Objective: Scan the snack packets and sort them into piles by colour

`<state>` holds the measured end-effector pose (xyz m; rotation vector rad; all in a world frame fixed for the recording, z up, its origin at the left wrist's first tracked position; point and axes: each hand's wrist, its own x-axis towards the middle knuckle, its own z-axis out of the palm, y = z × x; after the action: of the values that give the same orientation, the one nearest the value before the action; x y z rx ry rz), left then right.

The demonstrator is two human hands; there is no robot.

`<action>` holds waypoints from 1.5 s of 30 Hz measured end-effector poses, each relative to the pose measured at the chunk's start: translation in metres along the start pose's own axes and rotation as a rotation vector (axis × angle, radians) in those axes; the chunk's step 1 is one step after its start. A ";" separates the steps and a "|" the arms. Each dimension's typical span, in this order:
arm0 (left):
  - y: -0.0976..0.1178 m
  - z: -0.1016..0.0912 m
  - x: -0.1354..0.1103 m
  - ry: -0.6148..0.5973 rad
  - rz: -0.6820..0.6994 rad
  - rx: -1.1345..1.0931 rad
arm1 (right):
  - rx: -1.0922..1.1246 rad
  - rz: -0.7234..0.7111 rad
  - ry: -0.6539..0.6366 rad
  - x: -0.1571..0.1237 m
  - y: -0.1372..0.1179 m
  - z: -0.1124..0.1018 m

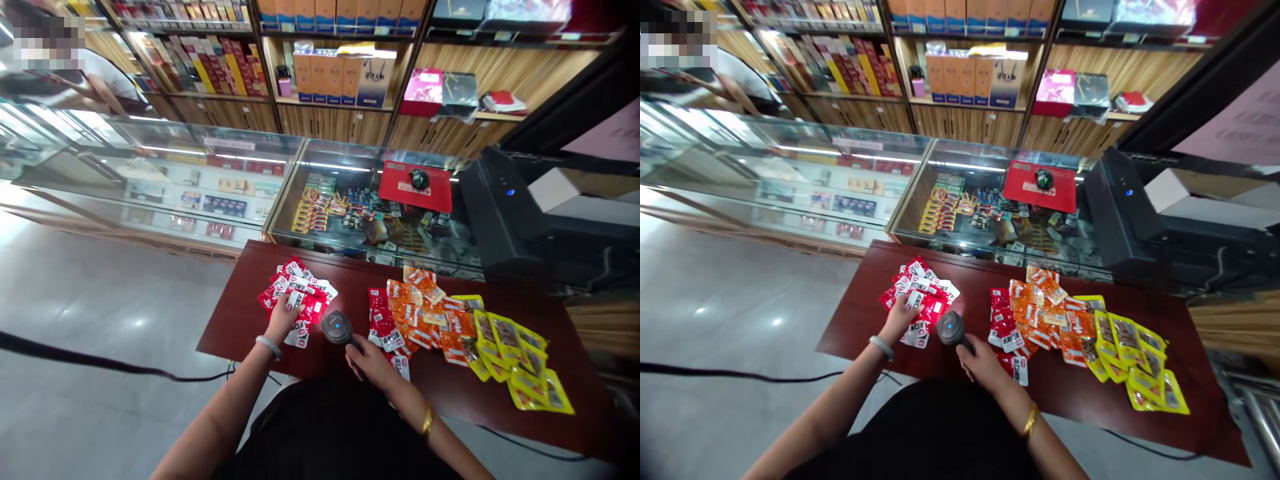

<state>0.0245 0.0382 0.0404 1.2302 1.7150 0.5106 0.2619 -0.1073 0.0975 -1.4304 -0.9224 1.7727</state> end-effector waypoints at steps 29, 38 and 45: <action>0.069 0.086 -0.005 -0.127 0.550 0.668 | 0.230 0.047 0.352 -0.034 0.035 -0.034; 0.113 0.211 0.003 -0.330 0.567 0.861 | 0.304 0.074 0.497 -0.063 0.055 -0.056; 0.114 0.217 -0.001 -0.341 0.600 0.964 | 0.353 0.075 0.530 -0.065 0.057 -0.058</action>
<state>0.2687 0.0454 0.0235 2.3842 1.2699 -0.2599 0.3267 -0.1859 0.0733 -1.5909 -0.2685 1.4042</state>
